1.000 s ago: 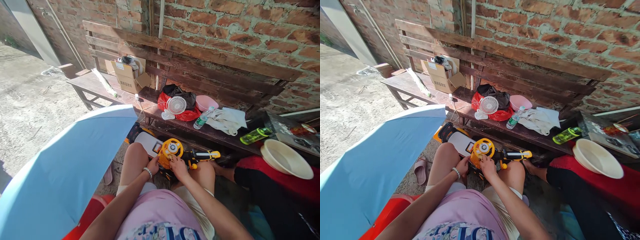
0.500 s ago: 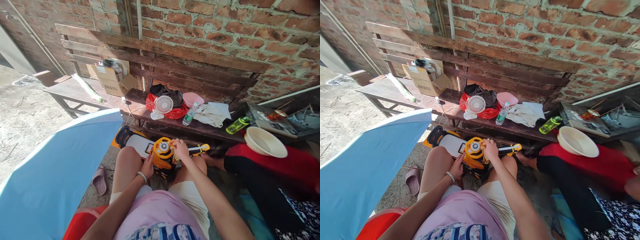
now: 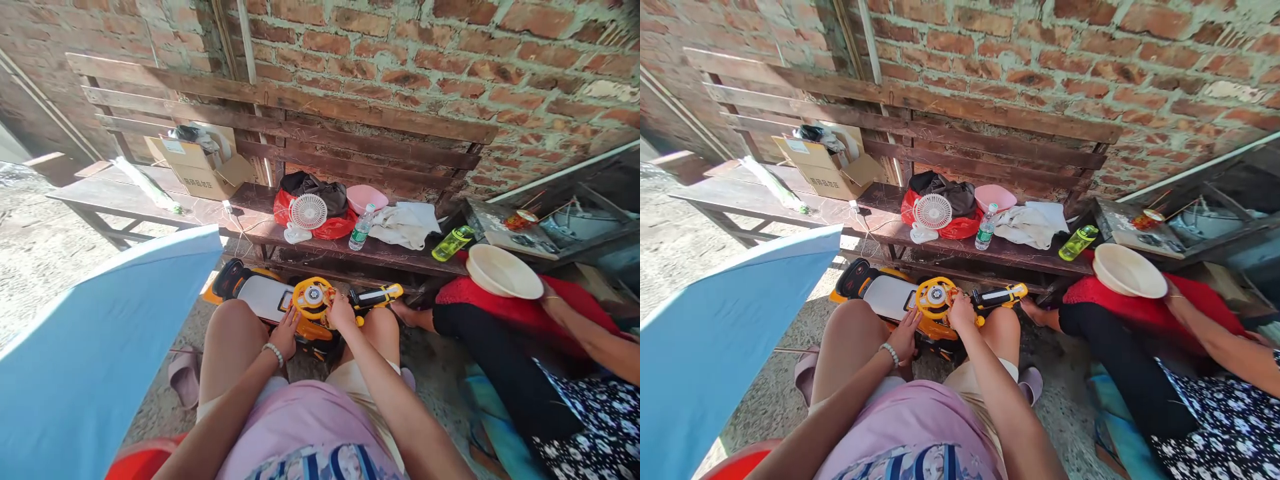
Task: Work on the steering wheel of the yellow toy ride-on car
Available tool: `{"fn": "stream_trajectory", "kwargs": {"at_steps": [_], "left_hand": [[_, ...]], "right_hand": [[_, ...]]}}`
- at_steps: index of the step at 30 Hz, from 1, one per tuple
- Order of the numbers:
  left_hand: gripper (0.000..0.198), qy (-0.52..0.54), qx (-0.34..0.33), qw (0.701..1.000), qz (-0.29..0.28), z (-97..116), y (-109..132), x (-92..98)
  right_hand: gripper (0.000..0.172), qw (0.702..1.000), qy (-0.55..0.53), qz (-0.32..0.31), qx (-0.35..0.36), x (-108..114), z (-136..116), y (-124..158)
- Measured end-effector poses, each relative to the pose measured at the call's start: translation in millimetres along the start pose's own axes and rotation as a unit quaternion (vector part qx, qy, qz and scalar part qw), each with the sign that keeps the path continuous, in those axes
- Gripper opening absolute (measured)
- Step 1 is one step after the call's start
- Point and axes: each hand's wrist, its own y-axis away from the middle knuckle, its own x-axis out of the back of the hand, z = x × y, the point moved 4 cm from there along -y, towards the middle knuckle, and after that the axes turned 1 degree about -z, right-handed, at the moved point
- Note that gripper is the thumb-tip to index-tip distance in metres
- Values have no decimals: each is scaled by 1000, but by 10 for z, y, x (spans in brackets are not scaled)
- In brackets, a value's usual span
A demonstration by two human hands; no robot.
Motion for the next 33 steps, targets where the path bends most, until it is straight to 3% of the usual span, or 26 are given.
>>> {"fn": "stream_trajectory", "kwargs": {"at_steps": [7,11,14,18,23,27,33], "left_hand": [[90,-18,6,1000,-24,48,-26,51],[93,-16,13,999,-37,24,-20,24],[93,-26,7,999,-44,38,-18,44],[90,-31,15,999,-27,99,4,93],[82,-28,7,999,-14,160,13,156],[79,-28,-7,999,-24,159,-23,191],[84,-23,-20,999,-36,157,-23,260]], "right_hand": [[54,999,-40,-7,26,-403,188,261],[55,994,-107,0,35,-481,279,276],[60,987,-150,46,33,-367,300,188],[64,981,-131,125,68,66,163,-83],[67,991,-22,91,94,494,-180,-556],[68,994,9,0,107,425,-327,-802],[49,998,4,-18,59,284,-142,-862]]}}
